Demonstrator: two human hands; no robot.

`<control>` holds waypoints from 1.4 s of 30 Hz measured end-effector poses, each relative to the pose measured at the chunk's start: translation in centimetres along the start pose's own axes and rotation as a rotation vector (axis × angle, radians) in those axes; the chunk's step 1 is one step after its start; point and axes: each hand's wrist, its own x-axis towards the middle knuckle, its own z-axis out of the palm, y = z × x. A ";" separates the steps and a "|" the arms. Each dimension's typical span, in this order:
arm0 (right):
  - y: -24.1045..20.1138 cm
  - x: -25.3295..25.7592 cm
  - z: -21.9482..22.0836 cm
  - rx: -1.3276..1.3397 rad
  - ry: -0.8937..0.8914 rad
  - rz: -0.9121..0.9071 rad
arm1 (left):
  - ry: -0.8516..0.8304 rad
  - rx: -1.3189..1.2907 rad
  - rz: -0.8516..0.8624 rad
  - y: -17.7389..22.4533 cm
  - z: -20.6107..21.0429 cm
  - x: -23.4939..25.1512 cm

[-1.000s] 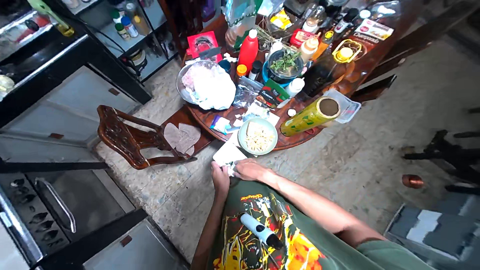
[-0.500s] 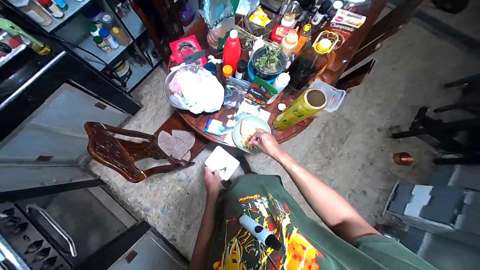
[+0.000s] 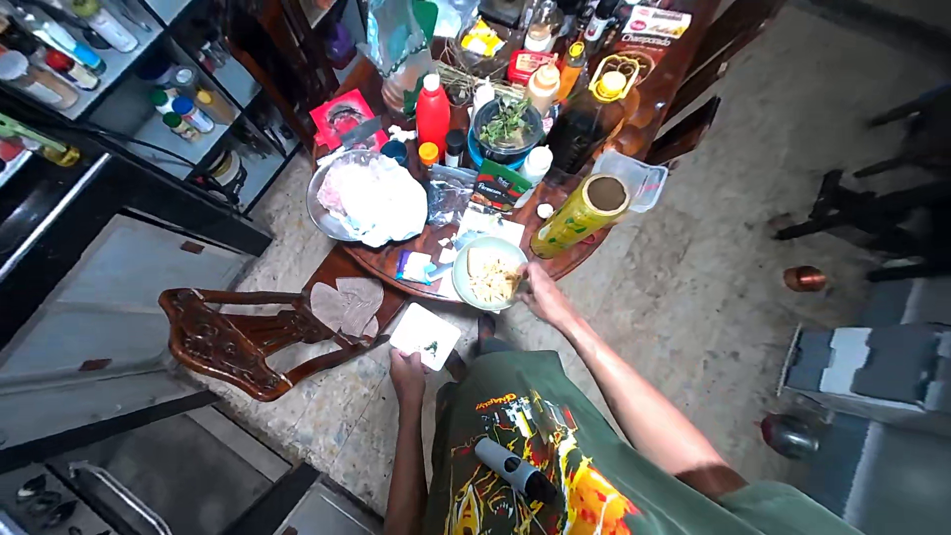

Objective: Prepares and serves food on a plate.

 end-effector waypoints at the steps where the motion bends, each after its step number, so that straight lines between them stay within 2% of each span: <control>1: 1.1 -0.4 0.9 -0.008 -0.081 0.070 | -0.009 0.005 0.003 0.4 0.1 0.1; 5: 4.8 -2.0 2.7 0.070 -0.160 0.227 | -0.061 0.045 0.043 3.2 1.2 1.3; 11: 8.4 -3.2 3.9 0.219 -0.147 0.393 | -0.134 0.176 0.163 9.8 4.2 4.2; 18: 12.1 -2.2 4.8 0.642 -0.140 0.495 | -0.221 0.368 0.319 17.6 8.1 9.6; 23: 11.7 -1.6 4.9 0.835 -0.086 0.686 | -0.214 0.422 0.282 21.5 10.0 14.6; 26: 11.2 -0.7 5.7 0.932 -0.092 0.683 | -0.216 0.421 0.264 23.8 12.5 17.1; 30: 9.9 0.5 7.5 1.044 -0.033 0.704 | -0.175 0.530 0.344 26.6 15.5 20.6; 35: 8.5 1.4 8.4 1.131 0.010 0.721 | -0.132 0.832 0.393 28.4 18.5 25.3; 38: 7.7 1.6 9.1 1.199 0.050 0.724 | -0.096 1.037 0.529 28.1 19.0 26.6; 40: 7.5 1.9 9.5 1.217 0.108 0.738 | -0.048 1.008 0.737 28.0 18.6 26.2; 42: 7.1 2.2 9.5 1.258 0.173 0.767 | -0.099 0.907 0.914 27.3 17.7 24.5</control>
